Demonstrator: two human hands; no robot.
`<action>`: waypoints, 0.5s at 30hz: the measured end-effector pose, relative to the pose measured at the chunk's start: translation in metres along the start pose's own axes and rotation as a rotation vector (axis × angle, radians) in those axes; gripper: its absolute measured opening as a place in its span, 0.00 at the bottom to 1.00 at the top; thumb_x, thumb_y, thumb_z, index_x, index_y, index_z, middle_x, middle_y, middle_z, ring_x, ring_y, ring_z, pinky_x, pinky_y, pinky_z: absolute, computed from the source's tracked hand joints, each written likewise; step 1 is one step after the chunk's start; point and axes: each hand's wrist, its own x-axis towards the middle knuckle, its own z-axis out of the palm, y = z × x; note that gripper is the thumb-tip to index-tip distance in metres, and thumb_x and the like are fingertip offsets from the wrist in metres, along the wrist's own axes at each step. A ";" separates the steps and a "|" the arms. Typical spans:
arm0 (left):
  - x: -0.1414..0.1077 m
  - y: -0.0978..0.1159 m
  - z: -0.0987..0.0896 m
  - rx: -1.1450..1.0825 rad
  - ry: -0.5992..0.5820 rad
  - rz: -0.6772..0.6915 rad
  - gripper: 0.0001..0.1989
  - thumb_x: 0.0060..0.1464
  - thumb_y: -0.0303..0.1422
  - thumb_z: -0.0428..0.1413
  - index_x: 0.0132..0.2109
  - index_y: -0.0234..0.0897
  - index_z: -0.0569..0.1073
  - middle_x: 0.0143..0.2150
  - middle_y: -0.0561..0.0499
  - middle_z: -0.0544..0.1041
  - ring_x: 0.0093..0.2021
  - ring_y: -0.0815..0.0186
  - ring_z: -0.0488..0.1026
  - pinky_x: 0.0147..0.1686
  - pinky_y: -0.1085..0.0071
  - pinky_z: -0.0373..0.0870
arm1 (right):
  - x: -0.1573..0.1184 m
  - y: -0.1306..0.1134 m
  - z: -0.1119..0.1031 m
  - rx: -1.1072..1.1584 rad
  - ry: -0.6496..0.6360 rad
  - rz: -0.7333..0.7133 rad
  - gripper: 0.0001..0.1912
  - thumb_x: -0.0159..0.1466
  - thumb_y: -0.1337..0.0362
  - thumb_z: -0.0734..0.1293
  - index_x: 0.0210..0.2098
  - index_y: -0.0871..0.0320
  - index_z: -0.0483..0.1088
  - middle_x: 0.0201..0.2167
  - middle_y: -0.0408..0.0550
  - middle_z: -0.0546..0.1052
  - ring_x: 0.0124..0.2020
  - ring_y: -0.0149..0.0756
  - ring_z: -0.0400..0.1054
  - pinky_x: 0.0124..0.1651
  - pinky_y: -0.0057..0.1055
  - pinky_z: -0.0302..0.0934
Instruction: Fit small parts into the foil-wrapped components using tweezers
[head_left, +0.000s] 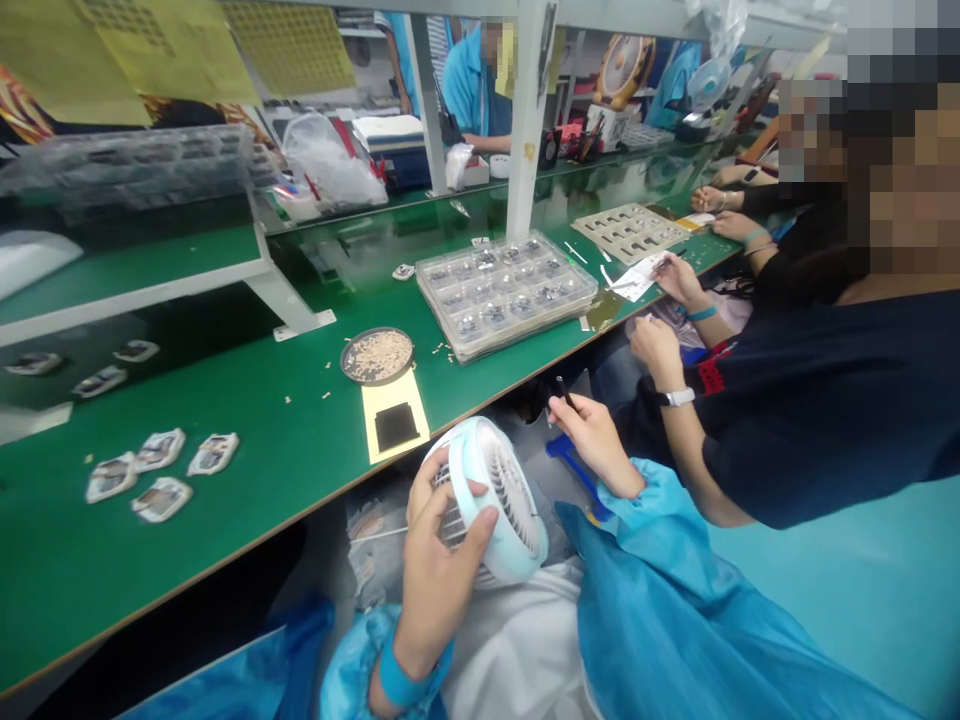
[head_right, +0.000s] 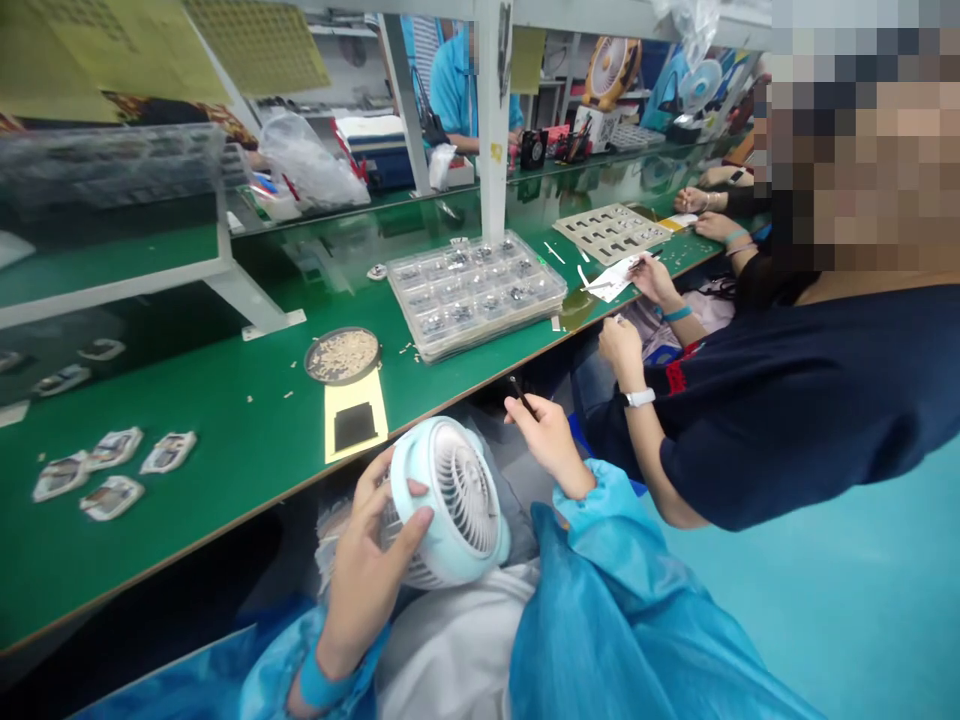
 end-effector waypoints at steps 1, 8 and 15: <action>0.003 0.003 0.003 0.012 -0.024 0.013 0.12 0.62 0.43 0.60 0.47 0.42 0.78 0.70 0.44 0.62 0.71 0.49 0.61 0.70 0.50 0.58 | -0.002 0.006 -0.001 -0.026 -0.003 0.014 0.25 0.65 0.43 0.68 0.26 0.59 0.74 0.19 0.40 0.66 0.21 0.29 0.55 0.25 0.28 0.48; 0.033 0.007 0.027 0.141 -0.183 0.174 0.16 0.64 0.42 0.59 0.56 0.47 0.76 0.70 0.45 0.62 0.71 0.50 0.59 0.69 0.48 0.58 | -0.015 0.032 -0.005 -0.082 0.049 0.067 0.23 0.64 0.44 0.68 0.30 0.59 0.76 0.22 0.42 0.70 0.25 0.32 0.61 0.29 0.28 0.54; 0.046 0.005 0.044 0.284 -0.231 0.212 0.21 0.63 0.42 0.59 0.61 0.49 0.73 0.72 0.44 0.61 0.72 0.46 0.58 0.66 0.43 0.60 | -0.012 0.029 0.000 0.034 0.163 0.017 0.19 0.66 0.47 0.68 0.34 0.58 0.74 0.21 0.40 0.68 0.23 0.31 0.60 0.27 0.28 0.55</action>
